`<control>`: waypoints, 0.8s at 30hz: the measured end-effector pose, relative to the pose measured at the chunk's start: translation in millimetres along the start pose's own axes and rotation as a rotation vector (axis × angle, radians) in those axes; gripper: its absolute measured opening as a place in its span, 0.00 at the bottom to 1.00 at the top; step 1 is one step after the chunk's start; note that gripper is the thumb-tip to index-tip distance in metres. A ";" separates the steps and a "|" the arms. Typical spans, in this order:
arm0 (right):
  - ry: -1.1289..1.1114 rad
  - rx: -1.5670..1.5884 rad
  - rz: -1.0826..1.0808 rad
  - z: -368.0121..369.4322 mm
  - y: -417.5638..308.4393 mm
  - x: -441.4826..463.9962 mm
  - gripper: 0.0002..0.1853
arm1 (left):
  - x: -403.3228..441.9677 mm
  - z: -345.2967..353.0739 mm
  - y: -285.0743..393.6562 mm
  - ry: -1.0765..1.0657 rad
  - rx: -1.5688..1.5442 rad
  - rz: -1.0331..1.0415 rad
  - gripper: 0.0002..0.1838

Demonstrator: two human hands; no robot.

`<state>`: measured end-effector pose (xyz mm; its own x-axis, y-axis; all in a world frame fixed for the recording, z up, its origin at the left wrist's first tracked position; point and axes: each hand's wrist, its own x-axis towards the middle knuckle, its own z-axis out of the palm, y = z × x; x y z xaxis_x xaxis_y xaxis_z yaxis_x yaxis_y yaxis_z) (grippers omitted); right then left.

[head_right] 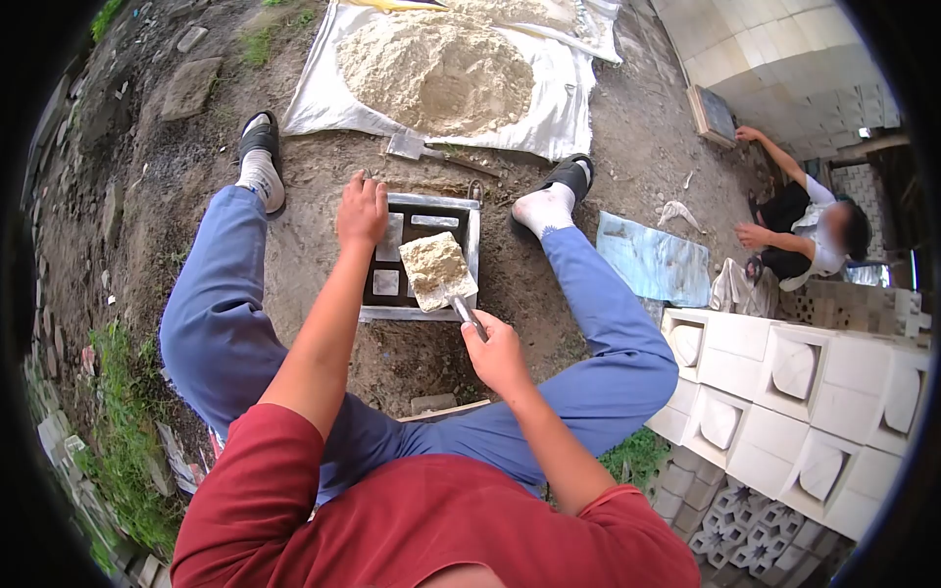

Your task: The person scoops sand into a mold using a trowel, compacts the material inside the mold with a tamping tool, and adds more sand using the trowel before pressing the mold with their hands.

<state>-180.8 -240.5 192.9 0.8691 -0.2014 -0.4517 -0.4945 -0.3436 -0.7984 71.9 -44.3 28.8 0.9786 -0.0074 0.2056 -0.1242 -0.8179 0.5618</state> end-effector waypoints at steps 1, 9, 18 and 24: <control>-0.013 0.009 0.008 0.8 3.5 4.9 0.16 | 0.1 0.3 -0.7 0.001 -0.004 0.001 0.21; -0.139 0.159 0.201 1.7 -23.1 26.8 0.12 | 0.1 1.7 -0.4 0.010 -0.011 -0.011 0.21; -0.271 0.416 0.394 -1.5 -58.6 51.1 0.27 | 0.4 3.3 -1.4 0.019 0.007 -0.014 0.22; -0.181 0.334 0.247 14.5 -24.4 34.7 0.27 | 1.4 2.7 0.8 0.012 0.012 -0.018 0.23</control>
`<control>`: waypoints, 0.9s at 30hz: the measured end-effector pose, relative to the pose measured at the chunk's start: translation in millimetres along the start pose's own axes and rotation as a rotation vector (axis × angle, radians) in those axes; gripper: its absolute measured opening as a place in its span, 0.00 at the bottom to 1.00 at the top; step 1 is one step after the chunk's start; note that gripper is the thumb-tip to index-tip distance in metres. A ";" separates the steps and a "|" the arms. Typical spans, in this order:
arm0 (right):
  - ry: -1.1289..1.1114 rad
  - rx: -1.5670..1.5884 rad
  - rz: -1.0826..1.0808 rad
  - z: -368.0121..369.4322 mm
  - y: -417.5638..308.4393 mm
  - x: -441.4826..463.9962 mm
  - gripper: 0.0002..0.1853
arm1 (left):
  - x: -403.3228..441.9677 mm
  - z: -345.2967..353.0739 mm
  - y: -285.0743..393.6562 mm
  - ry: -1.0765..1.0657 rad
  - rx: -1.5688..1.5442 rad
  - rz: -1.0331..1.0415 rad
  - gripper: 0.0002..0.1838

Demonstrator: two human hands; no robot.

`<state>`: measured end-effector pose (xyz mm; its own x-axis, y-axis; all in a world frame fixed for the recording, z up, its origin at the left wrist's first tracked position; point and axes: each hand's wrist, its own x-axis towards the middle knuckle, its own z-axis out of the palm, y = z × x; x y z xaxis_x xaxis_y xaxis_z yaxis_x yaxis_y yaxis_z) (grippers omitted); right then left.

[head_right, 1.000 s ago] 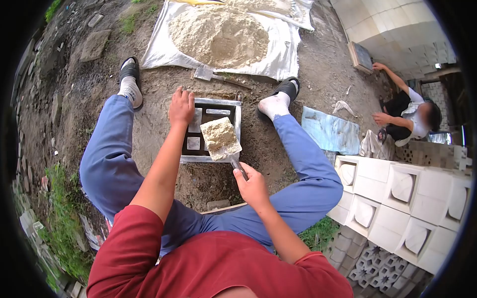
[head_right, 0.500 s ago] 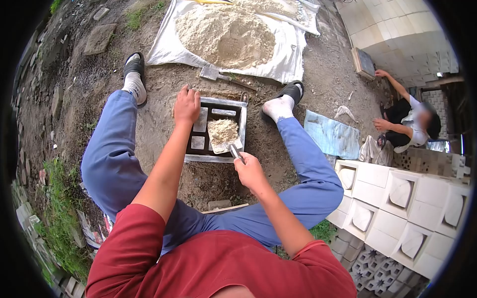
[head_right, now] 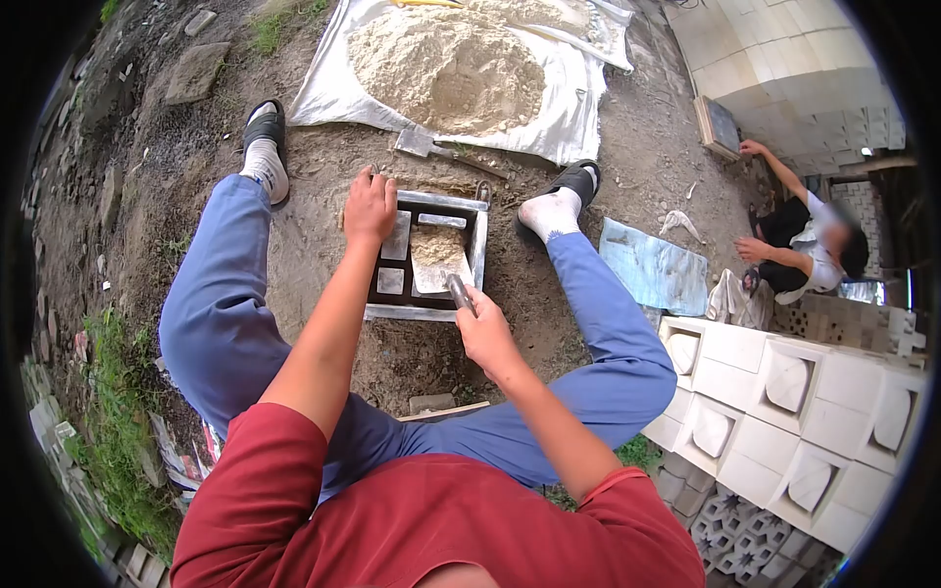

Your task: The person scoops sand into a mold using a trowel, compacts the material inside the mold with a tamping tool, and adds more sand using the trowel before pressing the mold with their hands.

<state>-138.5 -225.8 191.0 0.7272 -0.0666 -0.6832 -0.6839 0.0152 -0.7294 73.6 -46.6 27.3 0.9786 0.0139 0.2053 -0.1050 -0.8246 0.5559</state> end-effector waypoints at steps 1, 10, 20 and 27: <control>0.040 -0.061 -0.069 2.1 7.6 -2.1 0.28 | -0.2 -0.2 -0.7 0.003 0.010 0.004 0.23; 0.164 -0.225 -0.295 0.2 45.2 -15.4 0.29 | -1.5 -4.8 2.4 -0.032 -0.043 -0.004 0.20; 0.119 -0.112 -0.203 -6.1 30.1 -28.3 0.29 | -2.4 -2.9 -0.6 -0.001 0.003 0.004 0.21; 0.133 -0.117 -0.250 -11.5 25.2 -38.3 0.29 | -0.6 0.5 -3.3 0.009 -0.007 0.010 0.21</control>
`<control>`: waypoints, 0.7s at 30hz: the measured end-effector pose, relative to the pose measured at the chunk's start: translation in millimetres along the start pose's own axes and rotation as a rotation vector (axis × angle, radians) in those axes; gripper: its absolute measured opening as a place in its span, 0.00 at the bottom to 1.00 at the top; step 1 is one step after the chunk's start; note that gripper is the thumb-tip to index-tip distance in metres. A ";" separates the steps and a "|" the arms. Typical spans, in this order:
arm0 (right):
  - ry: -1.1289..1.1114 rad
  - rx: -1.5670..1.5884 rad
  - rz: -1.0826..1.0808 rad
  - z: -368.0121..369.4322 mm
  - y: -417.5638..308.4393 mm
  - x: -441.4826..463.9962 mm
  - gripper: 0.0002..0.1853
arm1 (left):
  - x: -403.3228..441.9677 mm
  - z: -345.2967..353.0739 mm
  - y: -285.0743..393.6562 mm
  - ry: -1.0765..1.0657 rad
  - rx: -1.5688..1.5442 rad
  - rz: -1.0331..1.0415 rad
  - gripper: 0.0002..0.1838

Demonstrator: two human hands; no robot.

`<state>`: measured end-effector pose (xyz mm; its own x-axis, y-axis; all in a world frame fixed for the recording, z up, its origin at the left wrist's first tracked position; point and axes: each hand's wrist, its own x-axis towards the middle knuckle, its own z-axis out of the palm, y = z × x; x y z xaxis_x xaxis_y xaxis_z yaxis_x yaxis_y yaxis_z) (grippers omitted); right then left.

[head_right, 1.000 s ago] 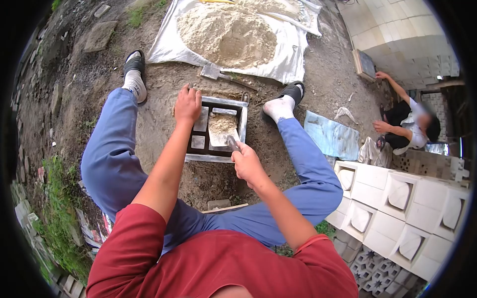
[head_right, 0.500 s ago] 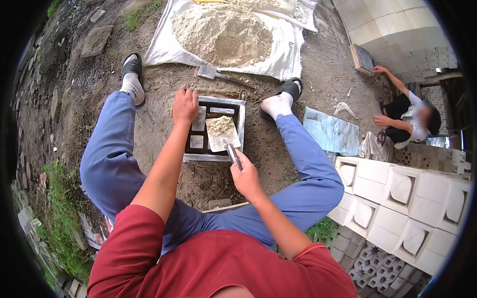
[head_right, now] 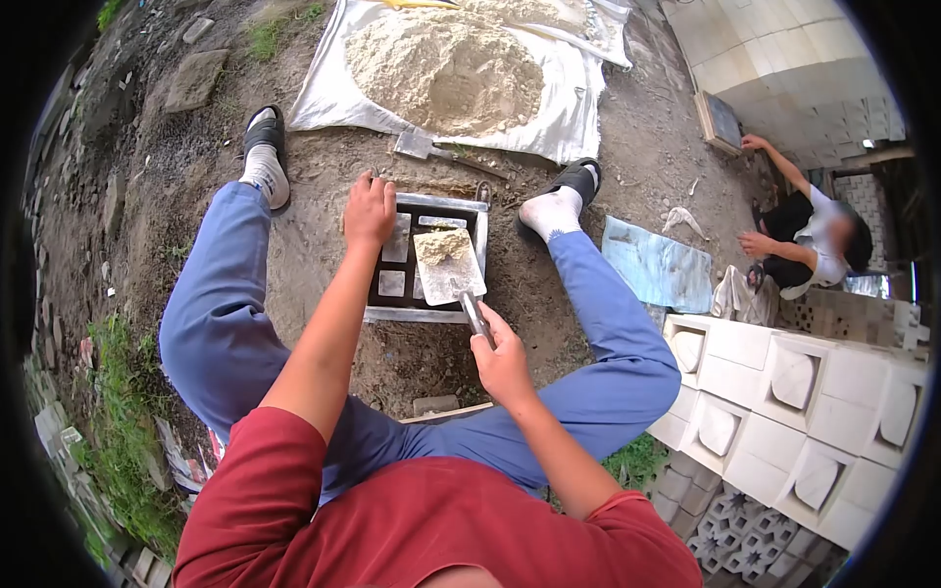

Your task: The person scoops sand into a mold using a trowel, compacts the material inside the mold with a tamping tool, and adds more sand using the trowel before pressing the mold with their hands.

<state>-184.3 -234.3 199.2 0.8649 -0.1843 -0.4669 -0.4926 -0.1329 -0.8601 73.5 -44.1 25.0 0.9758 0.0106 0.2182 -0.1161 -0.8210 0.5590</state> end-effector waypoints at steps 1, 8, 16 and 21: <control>0.008 -0.003 0.001 -0.2 -3.0 -1.2 0.28 | -0.6 1.4 0.1 0.010 0.010 0.015 0.21; 0.004 0.085 0.036 6.8 -30.5 15.4 0.29 | -0.8 -1.5 0.3 0.020 -0.013 0.024 0.20; -0.094 0.188 0.233 14.7 -70.0 35.7 0.31 | -1.5 1.2 -1.4 0.008 -0.019 0.010 0.21; -0.134 0.184 0.326 16.3 -85.7 41.3 0.24 | -0.4 4.2 -3.2 0.012 -0.070 -0.004 0.21</control>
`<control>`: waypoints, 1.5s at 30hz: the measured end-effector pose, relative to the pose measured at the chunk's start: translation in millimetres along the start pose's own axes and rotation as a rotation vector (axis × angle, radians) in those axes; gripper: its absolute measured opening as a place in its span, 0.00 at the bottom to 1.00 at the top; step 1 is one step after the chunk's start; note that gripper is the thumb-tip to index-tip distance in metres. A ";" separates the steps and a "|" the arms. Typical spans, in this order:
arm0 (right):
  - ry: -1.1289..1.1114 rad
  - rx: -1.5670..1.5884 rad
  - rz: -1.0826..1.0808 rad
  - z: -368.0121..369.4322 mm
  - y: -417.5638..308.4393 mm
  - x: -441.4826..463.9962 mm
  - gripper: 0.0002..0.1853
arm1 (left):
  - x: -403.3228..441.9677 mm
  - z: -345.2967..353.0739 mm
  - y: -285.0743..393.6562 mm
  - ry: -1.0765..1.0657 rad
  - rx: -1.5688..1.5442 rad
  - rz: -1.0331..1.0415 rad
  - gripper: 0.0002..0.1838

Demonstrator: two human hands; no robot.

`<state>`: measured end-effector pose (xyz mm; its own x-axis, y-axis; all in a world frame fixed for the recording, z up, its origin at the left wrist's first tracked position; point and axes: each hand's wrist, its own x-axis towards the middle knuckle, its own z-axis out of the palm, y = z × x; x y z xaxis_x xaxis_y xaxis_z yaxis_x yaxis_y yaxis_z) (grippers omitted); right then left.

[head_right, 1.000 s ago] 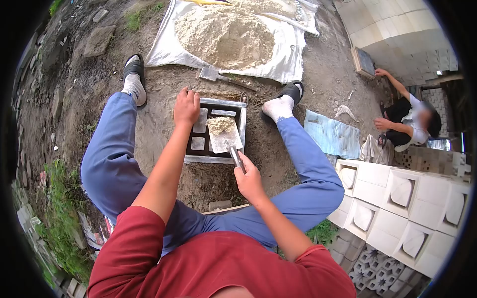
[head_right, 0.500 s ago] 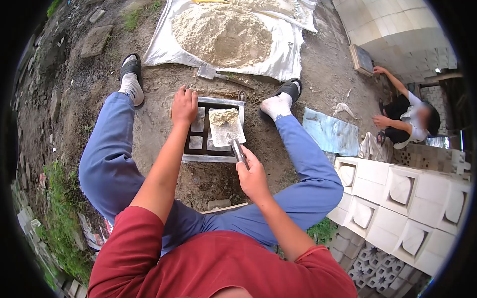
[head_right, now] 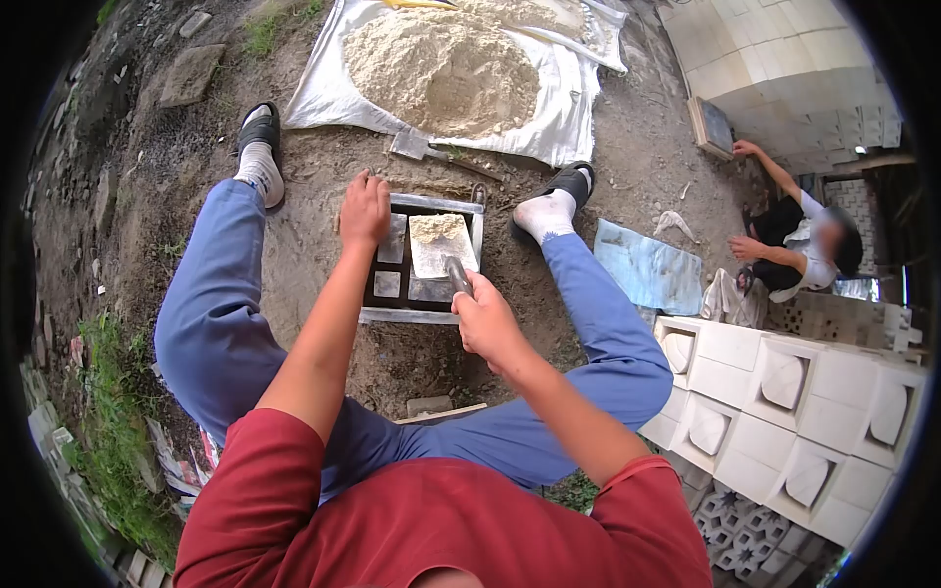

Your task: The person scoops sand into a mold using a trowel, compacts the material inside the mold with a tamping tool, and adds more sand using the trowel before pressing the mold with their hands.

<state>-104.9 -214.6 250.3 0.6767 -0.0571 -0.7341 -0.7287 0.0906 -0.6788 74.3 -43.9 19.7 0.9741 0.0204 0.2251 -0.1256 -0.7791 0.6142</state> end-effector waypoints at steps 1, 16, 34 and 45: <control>0.001 0.000 0.000 -0.1 -5.7 1.3 0.24 | 0.6 -0.8 0.3 -0.004 -0.039 -0.012 0.21; -0.177 -0.165 0.332 6.6 -113.2 56.0 0.05 | 2.1 -5.6 -5.5 0.050 -0.214 0.013 0.17; -0.314 -0.410 0.114 -69.7 -168.6 22.8 0.21 | 1.5 -1.8 2.3 0.028 0.048 0.016 0.21; 0.177 -0.586 -0.677 -125.7 -52.7 209.0 0.22 | 2.0 -1.8 9.1 0.026 0.196 -0.042 0.25</control>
<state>61.7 -356.3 130.1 0.9884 -0.0703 -0.1345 -0.1511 -0.5345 -0.8316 74.7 -49.8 27.1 0.9721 0.0699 0.2237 -0.0436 -0.8840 0.4655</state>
